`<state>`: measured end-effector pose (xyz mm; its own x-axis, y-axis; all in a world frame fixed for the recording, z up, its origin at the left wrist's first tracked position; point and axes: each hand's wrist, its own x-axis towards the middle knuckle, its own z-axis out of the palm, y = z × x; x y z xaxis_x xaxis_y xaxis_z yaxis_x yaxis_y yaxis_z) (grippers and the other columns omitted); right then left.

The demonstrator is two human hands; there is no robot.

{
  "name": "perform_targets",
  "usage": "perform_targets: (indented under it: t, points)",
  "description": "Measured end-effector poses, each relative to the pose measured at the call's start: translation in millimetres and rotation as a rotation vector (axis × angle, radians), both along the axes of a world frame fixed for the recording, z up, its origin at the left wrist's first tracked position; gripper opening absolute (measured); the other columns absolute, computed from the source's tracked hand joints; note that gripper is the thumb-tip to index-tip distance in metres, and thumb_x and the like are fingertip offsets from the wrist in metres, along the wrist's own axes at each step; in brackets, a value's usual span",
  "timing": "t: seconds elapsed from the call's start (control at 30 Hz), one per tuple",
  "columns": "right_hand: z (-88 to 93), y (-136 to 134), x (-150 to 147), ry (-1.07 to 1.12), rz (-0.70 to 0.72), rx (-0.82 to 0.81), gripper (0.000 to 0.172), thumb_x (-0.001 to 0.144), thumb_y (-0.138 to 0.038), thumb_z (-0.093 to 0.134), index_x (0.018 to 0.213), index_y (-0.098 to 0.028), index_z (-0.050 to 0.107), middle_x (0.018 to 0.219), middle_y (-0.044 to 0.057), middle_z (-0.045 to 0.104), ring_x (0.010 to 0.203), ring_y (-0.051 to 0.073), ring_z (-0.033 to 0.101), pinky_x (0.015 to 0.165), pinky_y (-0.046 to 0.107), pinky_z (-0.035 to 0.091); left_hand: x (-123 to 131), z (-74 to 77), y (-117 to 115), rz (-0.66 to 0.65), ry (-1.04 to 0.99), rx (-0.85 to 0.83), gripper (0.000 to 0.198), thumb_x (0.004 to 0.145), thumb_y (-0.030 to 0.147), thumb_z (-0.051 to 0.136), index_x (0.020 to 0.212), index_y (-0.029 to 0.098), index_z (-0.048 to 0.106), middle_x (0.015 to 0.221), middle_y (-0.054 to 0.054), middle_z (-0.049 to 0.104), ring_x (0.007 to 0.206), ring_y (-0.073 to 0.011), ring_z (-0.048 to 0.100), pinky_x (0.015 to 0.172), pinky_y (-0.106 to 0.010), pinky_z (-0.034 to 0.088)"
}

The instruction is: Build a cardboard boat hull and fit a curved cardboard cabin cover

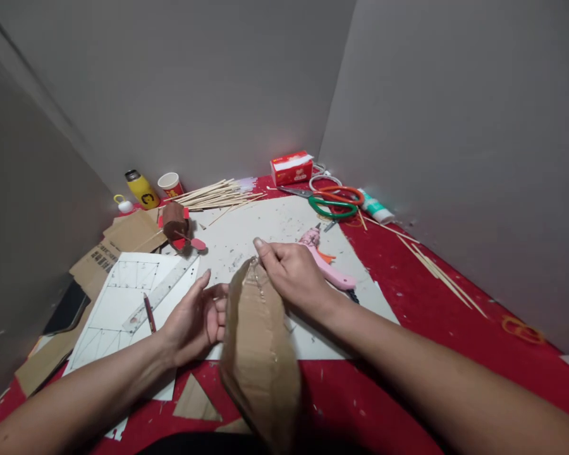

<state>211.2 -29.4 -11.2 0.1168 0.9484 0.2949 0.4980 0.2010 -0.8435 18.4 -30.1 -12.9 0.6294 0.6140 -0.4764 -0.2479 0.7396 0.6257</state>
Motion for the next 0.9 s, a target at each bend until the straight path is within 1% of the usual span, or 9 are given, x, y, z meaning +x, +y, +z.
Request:
perform_targets:
  t: [0.07, 0.13, 0.23, 0.37, 0.47, 0.57, 0.67, 0.73, 0.9]
  points:
    - [5.9, -3, -4, 0.038, 0.044, -0.016, 0.056, 0.091, -0.06, 0.04, 0.053, -0.02, 0.044, 0.048, -0.003, 0.04, 0.047, 0.011, 0.038, 0.049, 0.026, 0.033, -2, -3.9, 3, -0.092, -0.057, -0.027, 0.062, 0.084, 0.071, 0.039, 0.102, 0.015, 0.058, 0.08, -0.01, 0.069, 0.066, -0.0197, 0.068, 0.064, -0.034, 0.054]
    - [10.8, -8, -10, 0.103, 0.117, -0.066, 0.055, 0.09, -0.061, 0.041, 0.056, -0.019, 0.051, 0.051, -0.002, 0.047, 0.05, 0.012, 0.044, 0.051, 0.025, 0.037, -3, -7.9, 3, -0.149, -0.098, -0.01, 0.068, 0.082, 0.074, 0.038, 0.109, 0.014, 0.056, 0.087, -0.012, 0.069, 0.071, -0.0217, 0.069, 0.07, -0.037, 0.054]
    - [14.4, -15, -22, 0.188, 0.198, -0.183, 0.054, 0.088, -0.063, 0.044, 0.062, -0.018, 0.057, 0.055, 0.001, 0.055, 0.053, 0.014, 0.051, 0.053, 0.026, 0.041, -1, -13.0, -3, -0.174, -0.119, 0.077, 0.063, 0.081, 0.07, 0.048, 0.11, 0.015, 0.059, 0.093, -0.012, 0.07, 0.079, -0.0198, 0.068, 0.074, -0.034, 0.051]
    - [16.3, -19, -36, 0.262, 0.144, -0.214, 0.053, 0.083, -0.067, 0.049, 0.065, -0.018, 0.059, 0.057, 0.001, 0.058, 0.053, 0.015, 0.054, 0.051, 0.026, 0.044, 2, -14.8, -13, -0.148, -0.171, 0.148, 0.059, 0.072, 0.063, 0.067, 0.11, 0.018, 0.063, 0.103, -0.01, 0.071, 0.095, -0.0222, 0.065, 0.081, -0.033, 0.048]
    - [20.9, -15, -39, 0.23, 0.21, -0.219, 0.054, 0.084, -0.067, 0.049, 0.067, -0.017, 0.061, 0.057, 0.002, 0.059, 0.05, 0.015, 0.054, 0.047, 0.026, 0.045, 1, -14.0, -13, -0.131, -0.28, 0.139, 0.057, 0.064, 0.057, 0.076, 0.102, 0.014, 0.065, 0.091, -0.011, 0.072, 0.087, -0.0234, 0.067, 0.081, -0.036, 0.048]
    - [29.3, 3, -31, 0.027, 0.283, -0.138, 0.057, 0.086, -0.065, 0.047, 0.06, -0.017, 0.06, 0.052, 0.002, 0.058, 0.047, 0.014, 0.054, 0.045, 0.025, 0.045, -4, -14.8, -9, -0.145, -0.308, 0.072, 0.059, 0.063, 0.059, 0.073, 0.096, 0.012, 0.064, 0.076, -0.01, 0.071, 0.072, -0.0231, 0.068, 0.077, -0.038, 0.049]
    - [38.0, 33, -22, -0.1, 0.062, 0.104, 0.055, 0.088, -0.061, 0.047, 0.058, -0.017, 0.058, 0.049, 0.003, 0.056, 0.043, 0.012, 0.052, 0.043, 0.023, 0.042, -9, -17.4, -6, -0.192, -0.305, 0.012, 0.062, 0.065, 0.065, 0.064, 0.096, 0.011, 0.063, 0.075, -0.011, 0.071, 0.069, -0.0236, 0.069, 0.072, -0.037, 0.049]
    - [38.9, 51, -26, -0.118, 0.04, 0.16, 0.05, 0.09, -0.059, 0.045, 0.064, -0.017, 0.057, 0.056, 0.003, 0.059, 0.046, 0.012, 0.053, 0.042, 0.023, 0.043, -10, -18.4, -7, -0.232, -0.302, 0.007, 0.061, 0.066, 0.066, 0.06, 0.092, 0.011, 0.064, 0.074, -0.01, 0.07, 0.067, -0.0229, 0.069, 0.069, -0.036, 0.049]
    - [10.2, 76, -76, -0.287, 0.349, 0.108, 0.035, 0.079, -0.042, 0.065, 0.103, -0.017, 0.067, 0.07, 0.002, 0.068, 0.055, 0.014, 0.061, 0.055, 0.025, 0.048, -7, -14.5, -10, -0.286, -0.288, 0.027, 0.061, 0.067, 0.069, 0.055, 0.084, 0.011, 0.064, 0.069, -0.01, 0.069, 0.063, -0.0216, 0.068, 0.066, -0.034, 0.047]
